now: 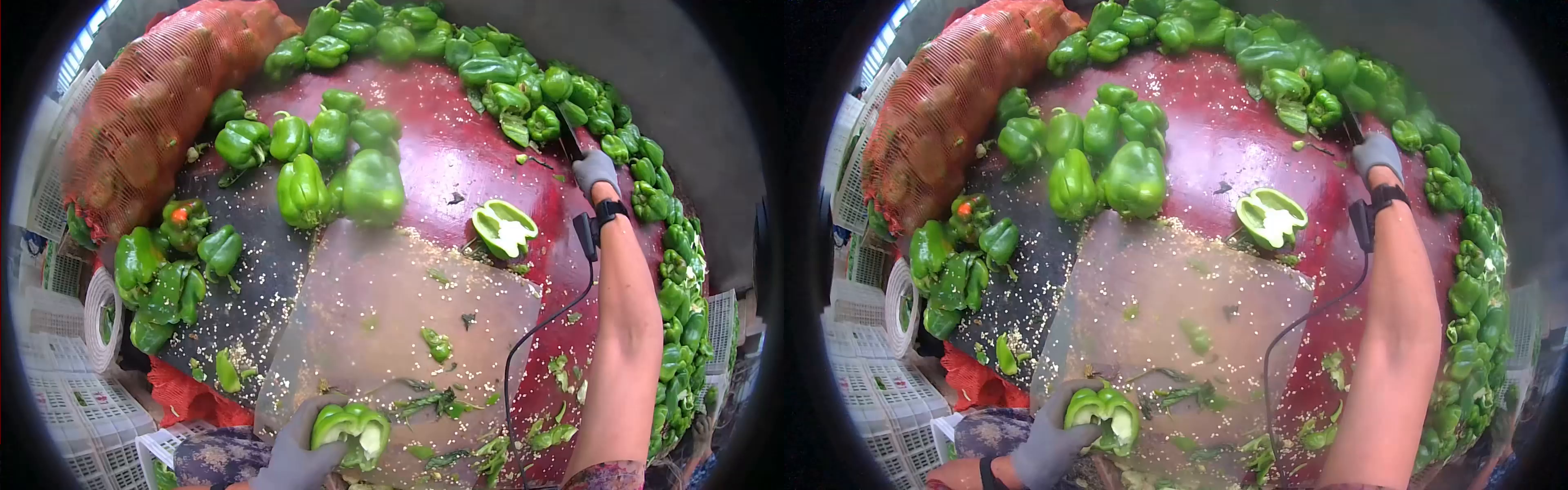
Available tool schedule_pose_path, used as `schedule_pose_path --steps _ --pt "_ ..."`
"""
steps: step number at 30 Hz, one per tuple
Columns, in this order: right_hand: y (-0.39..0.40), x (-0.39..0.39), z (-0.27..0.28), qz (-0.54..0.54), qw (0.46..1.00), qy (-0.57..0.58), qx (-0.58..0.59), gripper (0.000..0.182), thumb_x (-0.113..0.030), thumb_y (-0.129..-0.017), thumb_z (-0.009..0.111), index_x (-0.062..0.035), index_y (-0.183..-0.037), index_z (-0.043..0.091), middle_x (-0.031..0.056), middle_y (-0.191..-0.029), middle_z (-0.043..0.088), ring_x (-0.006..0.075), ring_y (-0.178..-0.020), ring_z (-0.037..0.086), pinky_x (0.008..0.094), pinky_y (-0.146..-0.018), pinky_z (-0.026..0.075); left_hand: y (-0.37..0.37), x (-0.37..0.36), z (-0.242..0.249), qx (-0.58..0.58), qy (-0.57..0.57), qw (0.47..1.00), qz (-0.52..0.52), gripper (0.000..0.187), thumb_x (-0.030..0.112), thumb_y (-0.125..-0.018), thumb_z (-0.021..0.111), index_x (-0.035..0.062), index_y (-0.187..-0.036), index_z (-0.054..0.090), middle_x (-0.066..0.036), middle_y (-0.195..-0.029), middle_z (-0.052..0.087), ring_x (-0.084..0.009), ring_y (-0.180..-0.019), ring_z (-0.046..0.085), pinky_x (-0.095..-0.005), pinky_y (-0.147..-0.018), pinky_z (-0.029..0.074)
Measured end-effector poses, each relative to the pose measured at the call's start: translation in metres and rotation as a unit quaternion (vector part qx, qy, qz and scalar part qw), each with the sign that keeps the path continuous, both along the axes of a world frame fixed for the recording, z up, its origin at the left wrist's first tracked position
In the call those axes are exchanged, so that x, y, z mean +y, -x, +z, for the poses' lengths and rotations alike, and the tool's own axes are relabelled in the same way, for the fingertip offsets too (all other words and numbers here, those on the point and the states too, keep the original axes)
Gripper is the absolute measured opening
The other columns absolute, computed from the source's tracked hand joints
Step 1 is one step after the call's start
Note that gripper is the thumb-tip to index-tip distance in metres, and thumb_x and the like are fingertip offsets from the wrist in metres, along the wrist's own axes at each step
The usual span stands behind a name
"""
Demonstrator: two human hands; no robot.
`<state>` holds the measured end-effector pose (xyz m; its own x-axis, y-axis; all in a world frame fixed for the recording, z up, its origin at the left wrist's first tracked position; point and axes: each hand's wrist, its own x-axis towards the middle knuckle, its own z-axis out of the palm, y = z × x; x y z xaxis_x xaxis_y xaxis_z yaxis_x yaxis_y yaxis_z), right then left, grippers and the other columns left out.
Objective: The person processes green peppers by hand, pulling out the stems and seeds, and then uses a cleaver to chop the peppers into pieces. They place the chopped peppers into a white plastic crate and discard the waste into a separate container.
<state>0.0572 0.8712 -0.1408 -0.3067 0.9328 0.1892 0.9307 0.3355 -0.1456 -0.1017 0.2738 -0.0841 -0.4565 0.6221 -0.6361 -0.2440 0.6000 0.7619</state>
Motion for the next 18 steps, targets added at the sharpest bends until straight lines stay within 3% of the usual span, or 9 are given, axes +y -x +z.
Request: schedule_pose_path --steps 1,4,6,8,11,12,15,17,18 --pt "0.007 0.001 -0.005 0.071 0.994 -0.072 -0.046 0.023 -0.014 -0.082 0.059 -0.0009 -0.098 0.069 0.0175 -0.072 0.065 0.0244 -0.068 0.068 0.0390 -0.067 0.055 0.001 -0.001 -0.001 -0.004 0.002 1.000 -0.002 0.064 0.014 -0.083 0.072 0.0026 -0.141 0.048 -0.014 -0.131 0.056 -0.0232 -0.118 0.055 -0.0341 -0.099 0.046" --pt "0.017 -0.026 0.011 0.114 0.991 0.065 -0.011 0.026 -0.014 -0.082 0.063 -0.0062 -0.106 0.070 0.0217 -0.095 0.069 0.0390 -0.092 0.068 0.0422 -0.082 0.054 0.003 -0.004 -0.003 0.031 0.007 0.999 -0.034 0.062 0.011 -0.083 0.072 0.0023 -0.140 0.048 -0.013 -0.131 0.055 -0.0225 -0.118 0.055 -0.0343 -0.099 0.046" --pt "0.006 -0.055 0.015 0.276 0.957 0.080 0.036 0.023 -0.009 -0.082 0.065 -0.0063 -0.105 0.069 0.0218 -0.094 0.068 0.0397 -0.088 0.067 0.0433 -0.080 0.054 0.003 -0.006 -0.002 0.031 -0.022 0.999 -0.032 0.061 0.009 -0.083 0.072 0.0026 -0.140 0.049 -0.013 -0.132 0.056 -0.0222 -0.118 0.055 -0.0345 -0.099 0.046" --pt "-0.005 -0.092 0.012 0.434 0.900 -0.036 0.009 0.025 -0.007 -0.083 0.066 -0.0108 -0.107 0.069 0.0182 -0.094 0.067 0.0380 -0.084 0.066 0.0420 -0.077 0.055 0.003 -0.007 0.002 0.014 -0.034 0.999 -0.024 0.060 0.008 -0.084 0.071 0.0030 -0.140 0.049 -0.013 -0.132 0.056 -0.0220 -0.118 0.056 -0.0347 -0.099 0.046" --pt "-0.009 -0.145 0.016 0.357 0.931 0.028 0.071 0.024 -0.010 -0.085 0.067 -0.0122 -0.108 0.069 0.0153 -0.095 0.068 0.0345 -0.088 0.067 0.0383 -0.076 0.056 0.006 -0.012 0.005 -0.009 -0.033 0.999 -0.010 0.059 0.007 -0.084 0.070 0.0038 -0.139 0.049 -0.012 -0.133 0.057 -0.0215 -0.118 0.056 -0.0347 -0.099 0.047" --pt "-0.010 -0.139 0.006 0.373 0.914 -0.035 0.160 0.026 -0.009 -0.087 0.066 -0.0133 -0.112 0.069 0.0154 -0.101 0.070 0.0347 -0.093 0.067 0.0380 -0.079 0.055 0.007 -0.016 0.003 0.000 -0.038 0.999 -0.013 0.059 0.007 -0.084 0.070 0.0040 -0.139 0.049 -0.012 -0.133 0.057 -0.0213 -0.118 0.056 -0.0346 -0.099 0.047" --pt "0.010 -0.078 -0.007 0.244 0.924 -0.210 0.206 0.029 -0.013 -0.089 0.064 -0.0077 -0.117 0.068 0.0190 -0.106 0.069 0.0328 -0.093 0.069 0.0381 -0.079 0.053 0.010 -0.021 -0.001 0.033 -0.050 0.998 -0.023 0.059 0.007 -0.084 0.070 0.0047 -0.139 0.050 -0.012 -0.132 0.057 -0.0205 -0.117 0.056 -0.0340 -0.099 0.047" --pt "0.039 -0.045 0.021 0.055 0.980 -0.158 0.106 0.033 -0.019 -0.089 0.061 -0.0041 -0.117 0.067 0.0209 -0.105 0.070 0.0337 -0.098 0.069 0.0392 -0.083 0.054 0.014 -0.020 0.001 0.032 -0.040 0.998 -0.025 0.059 0.008 -0.084 0.070 0.0049 -0.140 0.050 -0.011 -0.131 0.058 -0.0201 -0.116 0.056 -0.0337 -0.098 0.047" --pt "0.051 -0.033 0.033 0.036 0.987 -0.126 0.091 0.034 -0.021 -0.087 0.060 -0.0024 -0.115 0.067 0.0219 -0.104 0.070 0.0354 -0.099 0.068 0.0404 -0.085 0.053 0.016 -0.018 0.006 0.021 -0.023 0.999 -0.017 0.059 0.009 -0.085 0.071 0.0049 -0.140 0.050 -0.011 -0.130 0.058 -0.0200 -0.116 0.056 -0.0335 -0.098 0.047"
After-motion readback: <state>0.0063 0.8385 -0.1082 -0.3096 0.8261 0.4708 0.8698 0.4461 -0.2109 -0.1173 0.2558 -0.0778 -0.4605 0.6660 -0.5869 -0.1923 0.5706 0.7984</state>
